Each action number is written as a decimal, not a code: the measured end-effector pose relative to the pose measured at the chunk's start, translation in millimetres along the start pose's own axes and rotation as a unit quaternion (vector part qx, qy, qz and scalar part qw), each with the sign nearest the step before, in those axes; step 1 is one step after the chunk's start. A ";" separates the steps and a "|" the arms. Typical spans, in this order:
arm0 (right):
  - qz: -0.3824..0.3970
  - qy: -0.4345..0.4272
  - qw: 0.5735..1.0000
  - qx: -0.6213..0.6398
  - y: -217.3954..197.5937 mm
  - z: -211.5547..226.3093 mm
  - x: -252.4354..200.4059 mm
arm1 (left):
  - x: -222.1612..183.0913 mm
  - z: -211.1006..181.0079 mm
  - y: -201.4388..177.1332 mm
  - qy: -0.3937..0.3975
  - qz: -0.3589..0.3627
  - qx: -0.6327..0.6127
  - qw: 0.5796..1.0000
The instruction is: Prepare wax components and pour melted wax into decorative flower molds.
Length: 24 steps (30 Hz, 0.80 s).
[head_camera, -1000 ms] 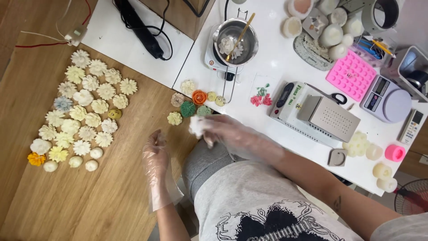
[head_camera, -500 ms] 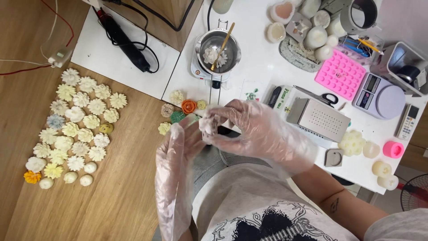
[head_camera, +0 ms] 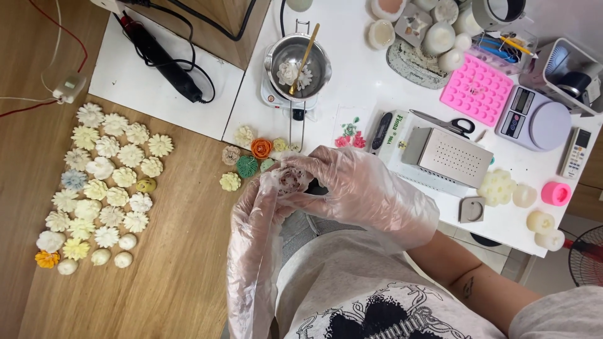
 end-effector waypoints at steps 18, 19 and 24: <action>-0.024 -0.079 0.967 -0.242 84.9 -175.1 109.9 | 20.3 6.3 -23.5 0.014 -0.029 -0.124 0.992; -0.017 -0.067 0.970 -0.233 87.0 -177.4 112.3 | 18.9 1.7 -20.2 0.031 -0.005 -0.142 0.989; -0.005 -0.041 0.974 -0.221 90.5 -187.3 113.2 | 23.2 4.3 -24.5 0.044 0.015 -0.149 0.988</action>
Point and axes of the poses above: each hand's wrist, its own x-axis towards the middle knuckle, its own y-axis out of the palm, z = x × y, the point moved 9 cm from there along x, towards the middle knuckle, and after that the axes turned 2 degrees about x, right-handed, at the moved point
